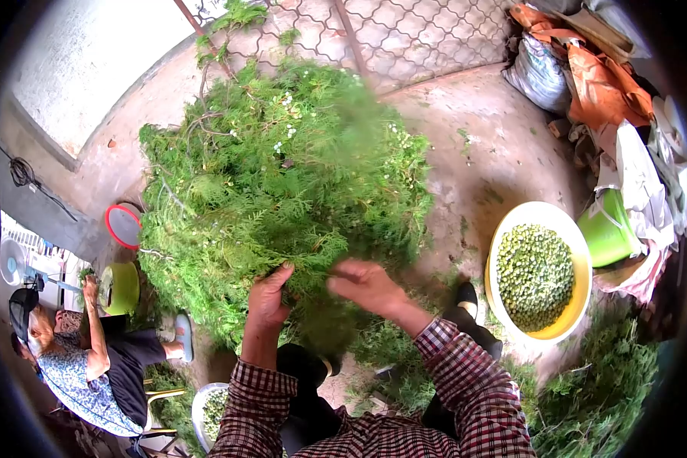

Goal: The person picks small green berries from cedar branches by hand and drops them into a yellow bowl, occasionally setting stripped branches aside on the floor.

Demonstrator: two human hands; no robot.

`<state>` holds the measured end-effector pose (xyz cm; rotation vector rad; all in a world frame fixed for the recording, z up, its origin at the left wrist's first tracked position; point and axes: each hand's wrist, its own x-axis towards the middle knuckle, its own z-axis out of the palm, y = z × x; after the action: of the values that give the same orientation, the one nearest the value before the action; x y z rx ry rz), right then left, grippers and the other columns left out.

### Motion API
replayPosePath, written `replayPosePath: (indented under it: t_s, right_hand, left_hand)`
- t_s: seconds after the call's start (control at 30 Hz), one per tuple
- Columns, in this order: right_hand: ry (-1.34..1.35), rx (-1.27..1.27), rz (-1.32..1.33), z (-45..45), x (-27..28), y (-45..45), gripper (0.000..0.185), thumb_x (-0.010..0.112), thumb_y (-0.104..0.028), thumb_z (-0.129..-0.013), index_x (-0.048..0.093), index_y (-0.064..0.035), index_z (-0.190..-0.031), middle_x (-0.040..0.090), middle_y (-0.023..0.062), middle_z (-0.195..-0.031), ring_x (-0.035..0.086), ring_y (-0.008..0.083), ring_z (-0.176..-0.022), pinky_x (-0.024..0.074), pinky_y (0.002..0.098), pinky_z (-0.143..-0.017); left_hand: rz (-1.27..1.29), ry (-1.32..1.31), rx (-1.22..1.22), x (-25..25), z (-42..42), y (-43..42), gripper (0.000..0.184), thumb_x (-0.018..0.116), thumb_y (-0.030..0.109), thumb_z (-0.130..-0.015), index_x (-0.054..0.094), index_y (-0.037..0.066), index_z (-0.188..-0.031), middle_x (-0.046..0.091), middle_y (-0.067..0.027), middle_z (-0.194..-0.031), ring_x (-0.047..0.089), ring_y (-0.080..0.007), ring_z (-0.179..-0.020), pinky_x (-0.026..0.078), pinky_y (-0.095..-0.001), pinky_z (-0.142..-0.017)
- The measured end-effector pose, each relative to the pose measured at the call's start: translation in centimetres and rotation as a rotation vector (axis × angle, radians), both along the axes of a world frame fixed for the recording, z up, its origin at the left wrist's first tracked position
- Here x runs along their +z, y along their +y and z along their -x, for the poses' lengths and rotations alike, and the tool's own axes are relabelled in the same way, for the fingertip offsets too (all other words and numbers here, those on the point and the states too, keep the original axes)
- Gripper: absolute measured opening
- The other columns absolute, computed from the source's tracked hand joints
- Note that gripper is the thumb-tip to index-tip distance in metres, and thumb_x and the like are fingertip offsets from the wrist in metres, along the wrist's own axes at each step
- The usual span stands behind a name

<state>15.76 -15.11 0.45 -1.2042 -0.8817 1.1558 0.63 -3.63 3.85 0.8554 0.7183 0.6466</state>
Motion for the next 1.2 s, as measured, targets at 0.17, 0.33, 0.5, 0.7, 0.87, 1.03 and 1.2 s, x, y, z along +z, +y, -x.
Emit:
replayPosePath:
  t_s: [0.17,0.33,0.5,0.7,0.87,1.03,1.2]
  right_hand:
    - [-0.155,0.048,0.022,-0.2,0.8,-0.4,0.013,0.059,-0.014,-0.081,0.057,-0.0015,-0.081,0.052,0.0010,-0.071,0.046,0.0050,-0.068,0.0400,0.0221,-0.059]
    - [-0.238,0.112,0.041,-0.2,3.4,-2.4,0.013,0.056,-0.013,-0.081,0.056,-0.0015,-0.076,0.050,-0.0016,-0.067,0.044,0.0038,-0.064,0.0369,0.0192,-0.056]
    - [0.486,0.066,0.139,-1.5,3.1,-3.5,0.021,0.057,-0.010,-0.080,0.052,-0.0043,-0.100,0.057,0.0030,-0.086,0.055,0.0097,-0.070,0.0454,0.0193,-0.059]
    - [0.195,0.056,0.122,-0.6,1.3,-1.9,0.029,0.060,-0.019,-0.081,0.049,-0.0052,-0.104,0.056,0.0029,-0.079,0.054,0.0082,-0.064,0.0422,0.0194,-0.049]
    - [0.068,-0.022,0.117,0.3,1.7,-1.4,0.029,0.063,-0.026,-0.079,0.053,-0.0051,-0.097,0.054,-0.0016,-0.068,0.050,0.0055,-0.055,0.0386,0.0184,-0.045]
    - [0.102,-0.122,0.209,0.2,1.5,-1.2,0.018,0.062,-0.023,-0.080,0.057,-0.0056,-0.080,0.053,-0.0022,-0.062,0.048,0.0051,-0.048,0.0367,0.0182,-0.041]
    - [0.233,0.014,0.251,-0.6,1.5,-1.8,0.016,0.064,-0.017,-0.079,0.056,-0.0049,-0.072,0.052,-0.0005,-0.057,0.046,0.0066,-0.044,0.0354,0.0193,-0.039]
  left_hand:
    - [-0.008,-0.021,0.022,-0.4,-0.8,-0.4,0.029,0.061,0.008,-0.076,0.054,0.002,-0.103,0.060,-0.0088,-0.094,0.059,-0.0215,-0.080,0.050,-0.0355,-0.067]
    - [0.103,0.074,0.139,0.3,-0.7,0.5,0.029,0.060,0.011,-0.076,0.054,-0.001,-0.102,0.059,-0.0113,-0.093,0.059,-0.0240,-0.079,0.050,-0.0387,-0.069]
    - [0.096,-0.018,0.259,0.4,-0.2,1.4,0.023,0.057,0.012,-0.081,0.058,-0.005,-0.095,0.061,-0.0131,-0.089,0.061,-0.0225,-0.071,0.051,-0.0339,-0.062]
    - [0.060,0.014,0.202,-1.2,-0.4,1.5,0.024,0.059,0.014,-0.079,0.055,0.001,-0.099,0.059,-0.0088,-0.091,0.057,-0.0218,-0.078,0.048,-0.0368,-0.066]
    - [-0.018,0.119,0.195,-1.6,-2.0,-0.1,0.015,0.064,0.014,-0.076,0.060,0.005,-0.088,0.060,-0.0040,-0.083,0.056,-0.0165,-0.071,0.045,-0.0330,-0.056]
    - [-0.005,0.120,0.181,-1.1,-3.2,-1.7,0.022,0.065,0.015,-0.073,0.056,0.001,-0.087,0.055,-0.0063,-0.071,0.049,-0.0145,-0.053,0.039,-0.0279,-0.044]
    - [-0.282,0.113,0.087,-5.4,-2.0,-0.2,0.027,0.064,0.013,-0.074,0.056,-0.003,-0.095,0.059,-0.0099,-0.080,0.055,-0.0207,-0.067,0.045,-0.0315,-0.061]
